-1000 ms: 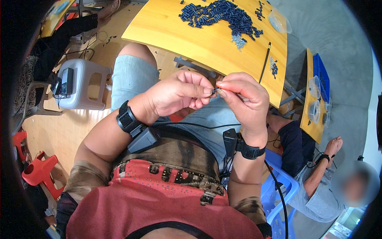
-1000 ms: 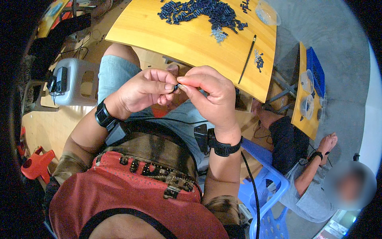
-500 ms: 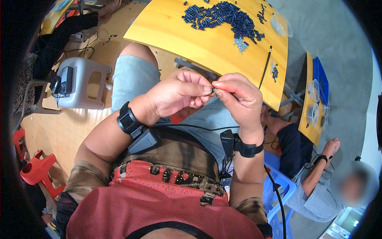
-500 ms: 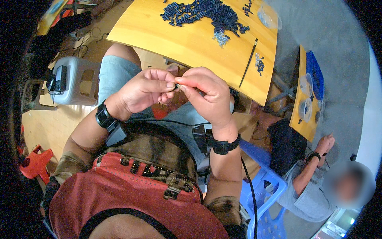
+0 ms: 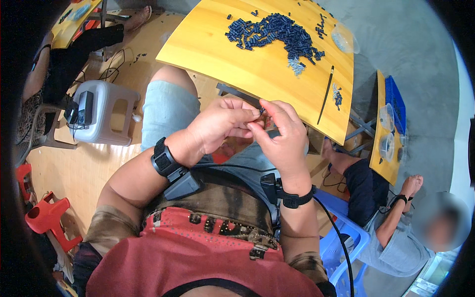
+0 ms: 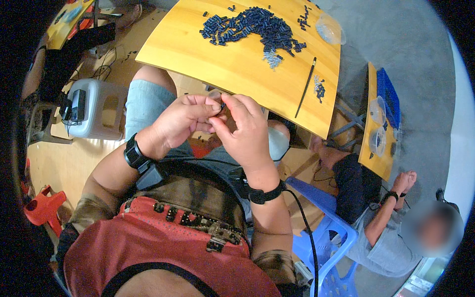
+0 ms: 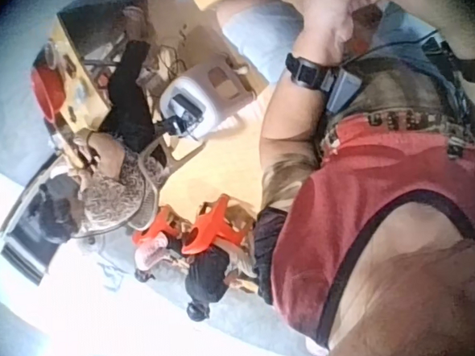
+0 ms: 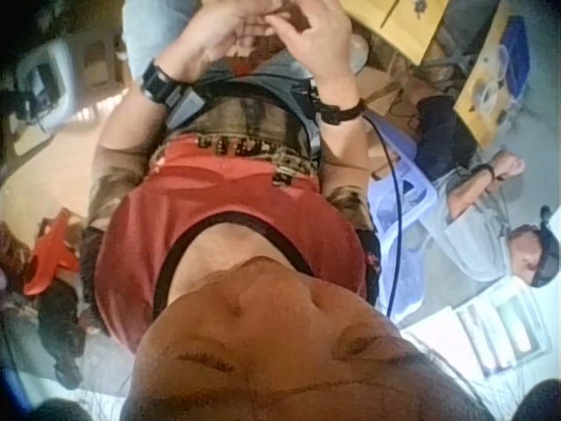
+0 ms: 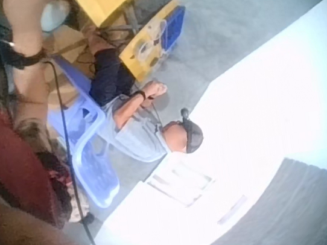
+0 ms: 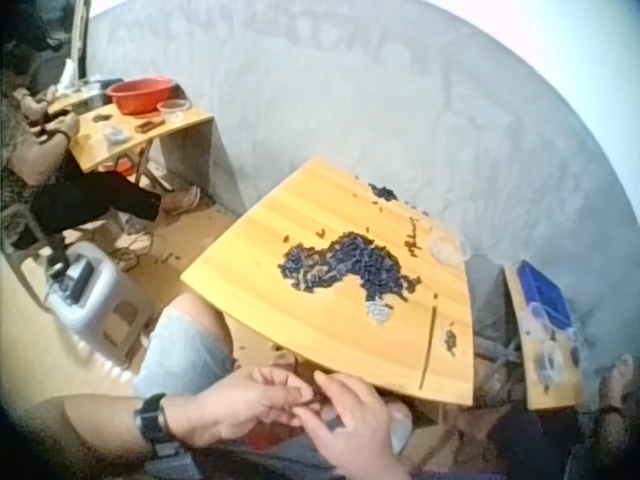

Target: The recorder is assembling small blue plastic pins and grey components at a wooden table.

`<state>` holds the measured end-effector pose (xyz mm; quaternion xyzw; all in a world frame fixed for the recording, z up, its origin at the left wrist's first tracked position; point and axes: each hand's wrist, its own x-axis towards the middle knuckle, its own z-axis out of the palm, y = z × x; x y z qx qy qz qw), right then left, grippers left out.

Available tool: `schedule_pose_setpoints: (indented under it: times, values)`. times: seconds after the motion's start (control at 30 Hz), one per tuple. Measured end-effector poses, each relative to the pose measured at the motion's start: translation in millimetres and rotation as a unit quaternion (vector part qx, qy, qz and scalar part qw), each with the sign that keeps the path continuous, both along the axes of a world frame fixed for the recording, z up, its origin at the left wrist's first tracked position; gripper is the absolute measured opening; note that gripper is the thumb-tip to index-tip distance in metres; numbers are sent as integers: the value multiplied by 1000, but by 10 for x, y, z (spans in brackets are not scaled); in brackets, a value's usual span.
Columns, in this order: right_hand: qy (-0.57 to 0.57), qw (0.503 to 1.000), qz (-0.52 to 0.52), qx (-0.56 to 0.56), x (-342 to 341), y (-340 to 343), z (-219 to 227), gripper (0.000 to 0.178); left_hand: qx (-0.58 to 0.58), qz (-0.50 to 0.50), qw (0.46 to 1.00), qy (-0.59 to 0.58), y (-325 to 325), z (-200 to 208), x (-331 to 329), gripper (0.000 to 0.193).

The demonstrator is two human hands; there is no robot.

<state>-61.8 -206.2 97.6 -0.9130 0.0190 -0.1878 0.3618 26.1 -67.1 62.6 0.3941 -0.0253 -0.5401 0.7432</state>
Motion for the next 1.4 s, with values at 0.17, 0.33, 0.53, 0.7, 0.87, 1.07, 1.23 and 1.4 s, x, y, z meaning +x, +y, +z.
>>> schedule_pose_setpoints:
  times: [0.17, 0.33, 0.53, 0.7, 0.87, 1.07, 1.23, 1.4]
  values:
    - [3, 1000, -24, 12, -9, 43, -97, 36, 24, 6, 1000, 13, -13, -8, -43, 14]
    - [17, 999, -7, -36, 13, -9, -245, 34, 55, 21, 998, 32, -73, -78, -84, 14]
    - [26, 999, 27, -25, 63, -75, -444, 32, 57, 0, 996, 62, -52, -228, -23, 15]
    - [42, 997, -24, -59, 140, -25, -487, 26, 75, 8, 997, 29, -97, -425, -3, 15]
    - [65, 989, -75, -112, 192, -74, -555, 19, 128, 57, 989, 44, -241, -458, -30, 14]
    - [70, 988, -62, -119, 257, -111, -578, 18, 98, 70, 992, 36, -281, -457, -14, 15]
    - [106, 985, -60, -122, 278, -82, -471, 17, 98, 80, 991, 43, -290, -426, -24, 13]
    - [107, 987, -45, -111, 243, -119, -420, 15, 123, 69, 989, 40, -299, -290, -52, 14]
